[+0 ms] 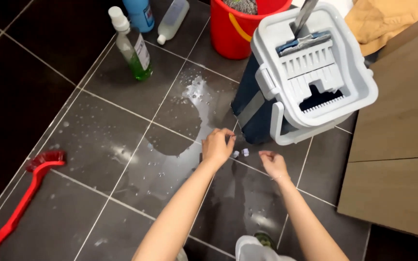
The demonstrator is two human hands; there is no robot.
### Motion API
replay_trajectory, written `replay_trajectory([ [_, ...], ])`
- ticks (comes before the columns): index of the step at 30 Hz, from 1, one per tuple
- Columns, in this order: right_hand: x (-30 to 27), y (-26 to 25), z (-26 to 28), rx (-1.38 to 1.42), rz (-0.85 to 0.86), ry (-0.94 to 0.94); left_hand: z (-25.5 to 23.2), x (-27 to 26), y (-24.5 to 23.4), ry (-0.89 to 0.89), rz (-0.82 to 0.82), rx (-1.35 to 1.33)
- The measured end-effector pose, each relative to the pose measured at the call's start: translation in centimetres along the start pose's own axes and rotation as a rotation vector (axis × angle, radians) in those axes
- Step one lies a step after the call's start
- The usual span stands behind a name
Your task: The person assembles a spin mop bucket by attaching small white feet to its base, then removes and reattaches a shower head to rinse it. They place the mop handle into the bucket, adjust a red bucket with a traditional mop, and wash their hands at the sink.
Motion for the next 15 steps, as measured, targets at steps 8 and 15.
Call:
replay_trajectory([
  [8, -5.9, -14.5, 6.9, 0.839, -0.605, -0.185, -6.3, 3.5, -3.9, 0.059, -0.426, -0.346],
  [15, -19.0, -17.4, 24.6, 0.764, -0.516, -0.304, -16.3, 5.0, -12.2, 0.034, -0.398, -0.57],
])
Point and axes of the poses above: each hand's wrist, its own x-axis towards the middle knuckle, its own y-axis out of the palm, z = x × y, the point moved 6 cm from there along x, towards the middle knuckle, and after that the axes turned 10 degrees about y, right-handed, at the moved point
